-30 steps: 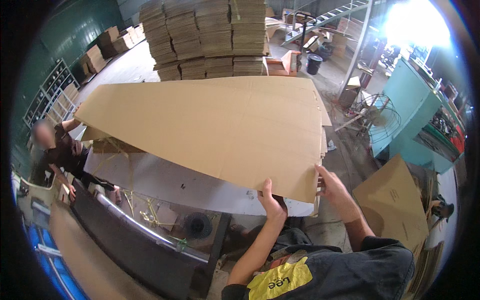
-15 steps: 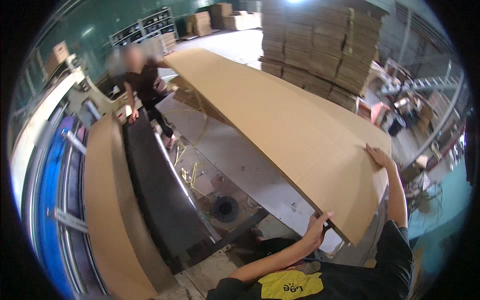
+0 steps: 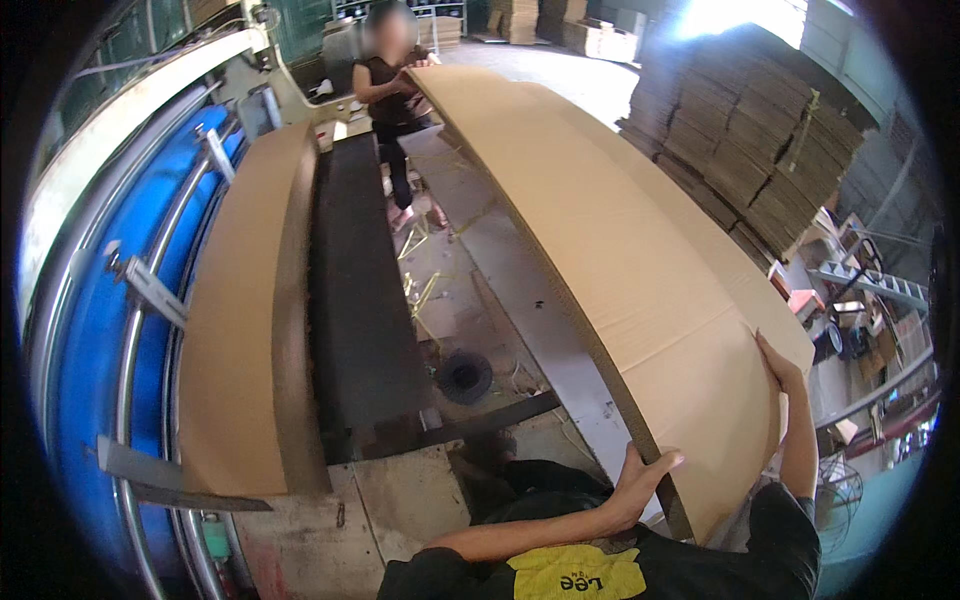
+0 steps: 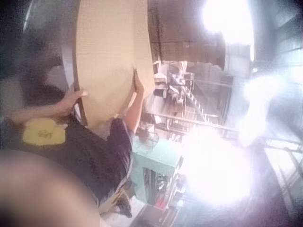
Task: The person repeatedly picks up flat cardboard sheets and feeds them into a machine with rollers. A coworker assists by receiving the processed sheets on the other side. The person handles the sheets one at a time, aligning them before insertion.
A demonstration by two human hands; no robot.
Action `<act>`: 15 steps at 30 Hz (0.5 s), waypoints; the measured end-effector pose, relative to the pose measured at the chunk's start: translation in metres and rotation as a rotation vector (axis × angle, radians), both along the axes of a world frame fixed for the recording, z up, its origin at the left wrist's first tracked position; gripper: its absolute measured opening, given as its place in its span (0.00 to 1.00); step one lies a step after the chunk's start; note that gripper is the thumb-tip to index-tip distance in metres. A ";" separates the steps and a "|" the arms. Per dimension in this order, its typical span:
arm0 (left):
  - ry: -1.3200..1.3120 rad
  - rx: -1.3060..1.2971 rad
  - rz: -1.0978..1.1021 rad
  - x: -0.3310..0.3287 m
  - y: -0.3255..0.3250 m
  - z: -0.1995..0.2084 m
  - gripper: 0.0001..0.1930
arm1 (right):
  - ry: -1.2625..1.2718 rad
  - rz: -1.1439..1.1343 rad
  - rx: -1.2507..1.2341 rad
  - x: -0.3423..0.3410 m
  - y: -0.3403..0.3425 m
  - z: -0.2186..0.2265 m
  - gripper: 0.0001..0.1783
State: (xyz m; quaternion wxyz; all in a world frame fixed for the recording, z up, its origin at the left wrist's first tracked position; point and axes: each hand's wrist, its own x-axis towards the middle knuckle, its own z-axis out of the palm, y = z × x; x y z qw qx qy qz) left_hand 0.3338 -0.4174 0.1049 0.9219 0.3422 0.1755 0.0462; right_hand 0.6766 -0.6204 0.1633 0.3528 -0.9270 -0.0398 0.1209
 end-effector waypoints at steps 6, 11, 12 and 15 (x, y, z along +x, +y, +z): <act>-0.008 -0.044 0.051 -0.038 0.034 0.001 0.34 | 0.313 0.180 0.109 -0.009 -0.002 -0.006 0.53; 0.015 -0.100 0.005 -0.056 0.048 -0.010 0.29 | 0.364 -0.040 0.243 -0.019 -0.010 -0.029 0.53; 0.018 -0.091 0.023 -0.057 0.049 -0.012 0.29 | 0.294 -0.007 0.226 -0.024 -0.009 -0.030 0.53; 0.064 -0.113 0.083 -0.060 0.051 -0.015 0.32 | 0.290 0.009 0.152 -0.047 -0.001 -0.021 0.50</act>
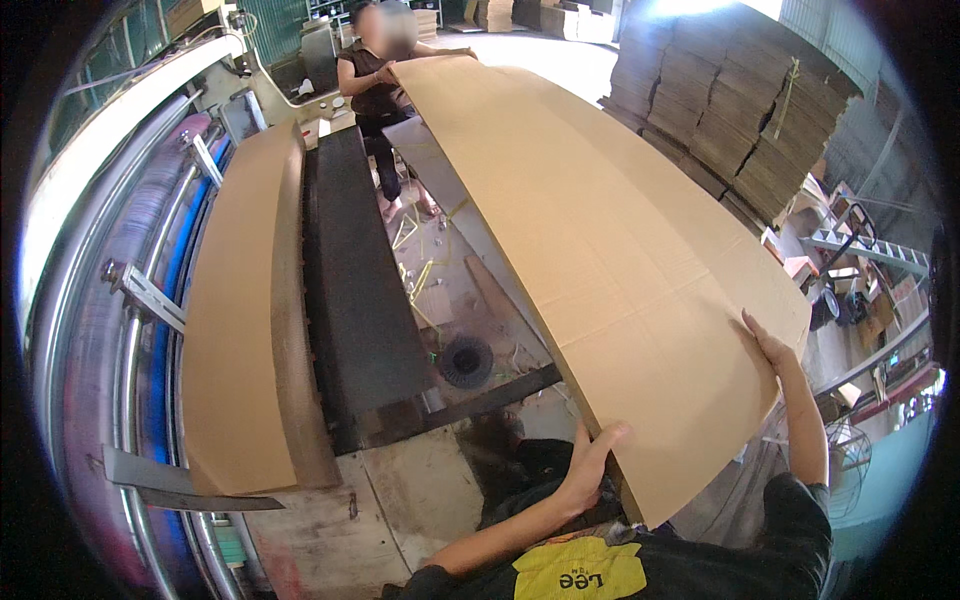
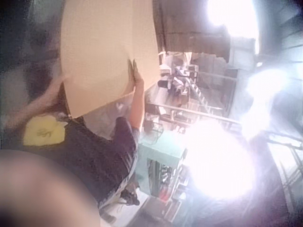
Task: The person repeatedly picks up flat cardboard sheets and feeds them into a machine with rollers. A coworker assists by receiving the processed sheets on the other side. The person handles the sheets one at a time, aligning them before insertion.
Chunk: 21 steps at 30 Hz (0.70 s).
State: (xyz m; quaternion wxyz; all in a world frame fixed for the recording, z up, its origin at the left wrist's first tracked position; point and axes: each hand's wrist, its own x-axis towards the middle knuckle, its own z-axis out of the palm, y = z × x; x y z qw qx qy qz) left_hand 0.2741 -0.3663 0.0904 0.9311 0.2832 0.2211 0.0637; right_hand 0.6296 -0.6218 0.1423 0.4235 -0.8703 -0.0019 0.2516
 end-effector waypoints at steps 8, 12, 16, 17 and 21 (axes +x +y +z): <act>0.074 0.081 0.150 -0.028 0.025 0.013 0.32 | 0.258 0.120 0.122 -0.055 0.073 0.034 0.35; 0.298 0.339 0.158 -0.075 0.076 0.043 0.41 | 0.369 0.317 0.288 -0.078 0.120 0.003 0.38; 0.499 0.761 0.219 -0.134 0.141 0.098 0.46 | 0.531 0.411 0.334 -0.148 0.192 -0.084 0.49; 0.447 0.875 0.239 -0.143 0.155 0.113 0.38 | 0.579 0.427 0.435 -0.178 0.215 -0.110 0.54; 0.690 1.170 0.266 -0.159 0.192 0.164 0.44 | 1.077 0.454 0.712 -0.312 0.323 -0.197 0.55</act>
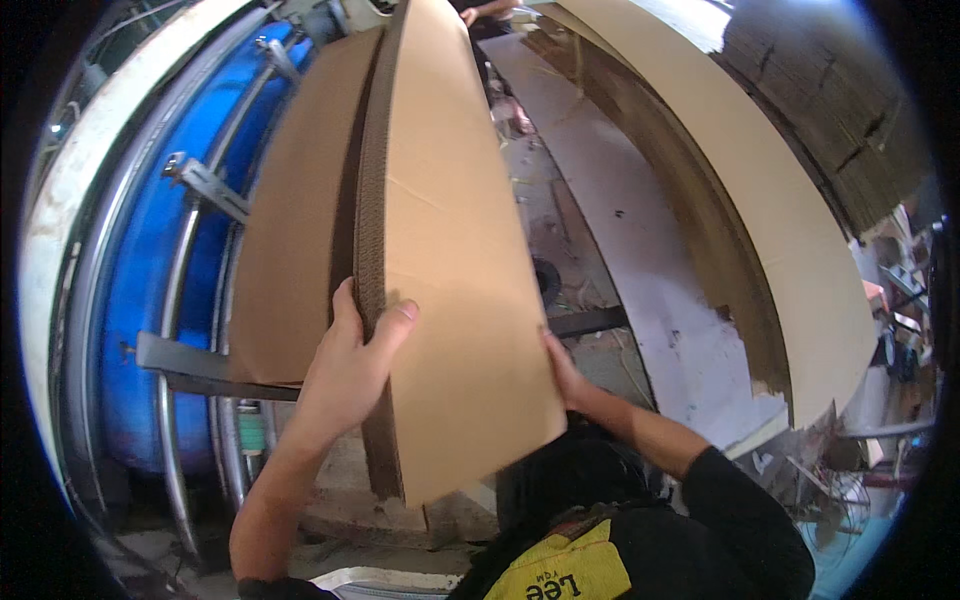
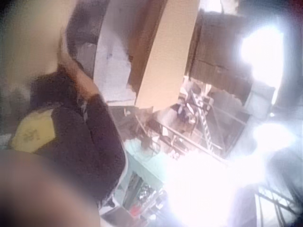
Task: The person repeatedly picks up flat cardboard sheets and feeds them into a machine with rollers. A coworker assists by receiving the processed sheets on the other side. The person handles the sheets one at a time, aligning them before insertion.
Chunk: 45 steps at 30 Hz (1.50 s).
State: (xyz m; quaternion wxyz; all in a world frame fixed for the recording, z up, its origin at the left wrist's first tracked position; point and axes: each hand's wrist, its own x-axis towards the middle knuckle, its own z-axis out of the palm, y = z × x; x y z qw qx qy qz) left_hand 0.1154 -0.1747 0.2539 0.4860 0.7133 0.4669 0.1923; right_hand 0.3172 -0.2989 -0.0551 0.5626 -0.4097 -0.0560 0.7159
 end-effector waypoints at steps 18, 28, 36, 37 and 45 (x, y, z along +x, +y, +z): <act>0.714 0.407 -0.002 -0.001 -0.013 -0.017 0.55 | -1.192 -0.534 0.486 0.016 0.148 0.093 0.15; 0.280 0.504 0.462 -0.075 -0.113 -0.032 0.74 | -2.014 0.529 1.279 -0.028 0.259 0.249 0.23; -0.454 0.439 1.166 0.040 -0.160 -0.165 0.83 | -2.068 0.644 1.265 -0.014 0.255 0.244 0.22; -0.499 0.387 1.175 0.046 -0.159 -0.170 0.82 | -2.074 0.660 1.246 -0.014 0.252 0.246 0.23; -0.463 0.556 1.249 0.061 -0.145 -0.150 0.80 | -2.054 0.786 1.359 -0.019 0.241 0.252 0.31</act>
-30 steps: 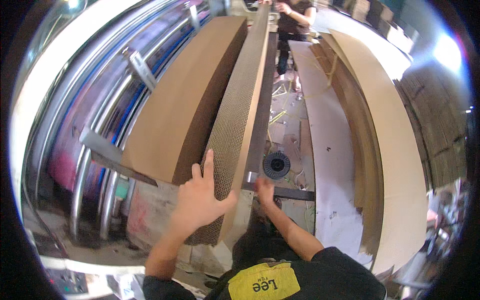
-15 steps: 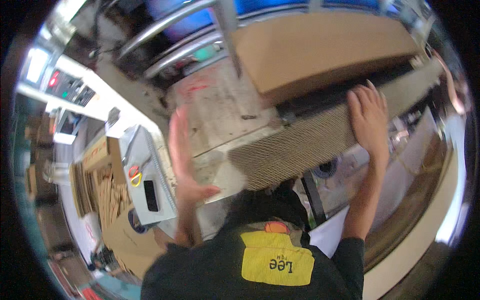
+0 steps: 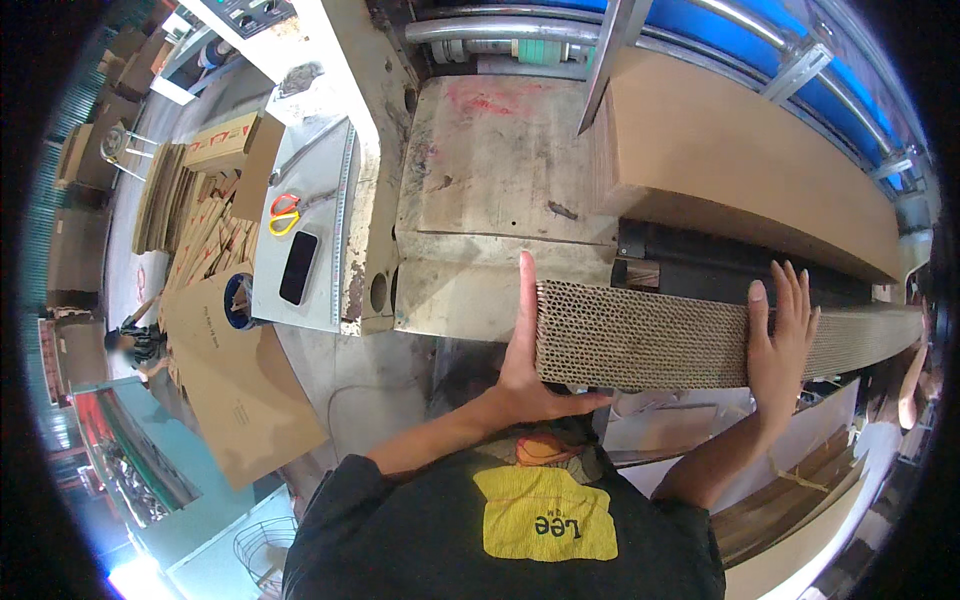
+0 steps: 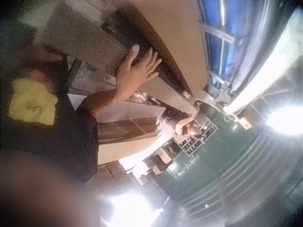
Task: The person repeatedly picks up flat cardboard sheets and feeds them into a machine with rollers. A coworker assists by receiving the processed sheets on the other side. The person handles the sheets one at a time, aligning them before insertion.
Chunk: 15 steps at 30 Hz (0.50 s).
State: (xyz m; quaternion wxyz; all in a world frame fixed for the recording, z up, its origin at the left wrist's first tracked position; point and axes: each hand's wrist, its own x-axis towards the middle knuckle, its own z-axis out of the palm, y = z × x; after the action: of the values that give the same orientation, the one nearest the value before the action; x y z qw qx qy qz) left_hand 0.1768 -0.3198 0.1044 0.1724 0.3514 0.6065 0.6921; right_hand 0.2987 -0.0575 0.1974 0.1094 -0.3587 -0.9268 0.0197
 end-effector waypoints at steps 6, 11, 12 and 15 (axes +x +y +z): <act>0.026 -0.066 -0.069 0.007 -0.003 -0.013 0.78 | 0.018 -0.022 -0.023 -0.002 -0.006 0.002 0.32; -0.055 -0.031 -0.005 0.009 -0.003 -0.007 0.76 | 0.043 -0.018 -0.033 -0.001 -0.007 0.002 0.32; -0.028 -0.054 0.004 0.010 -0.003 -0.005 0.76 | 0.043 -0.014 -0.042 -0.001 -0.007 0.001 0.32; 0.097 -0.129 0.014 0.009 -0.004 0.000 0.74 | 0.081 -0.027 -0.028 -0.001 -0.007 0.001 0.31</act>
State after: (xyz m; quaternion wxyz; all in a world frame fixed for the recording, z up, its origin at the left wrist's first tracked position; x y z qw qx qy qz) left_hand 0.1856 -0.3240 0.1047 0.1600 0.3685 0.6598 0.6350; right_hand 0.2979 -0.0643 0.1981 0.1418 -0.3717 -0.9163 0.0458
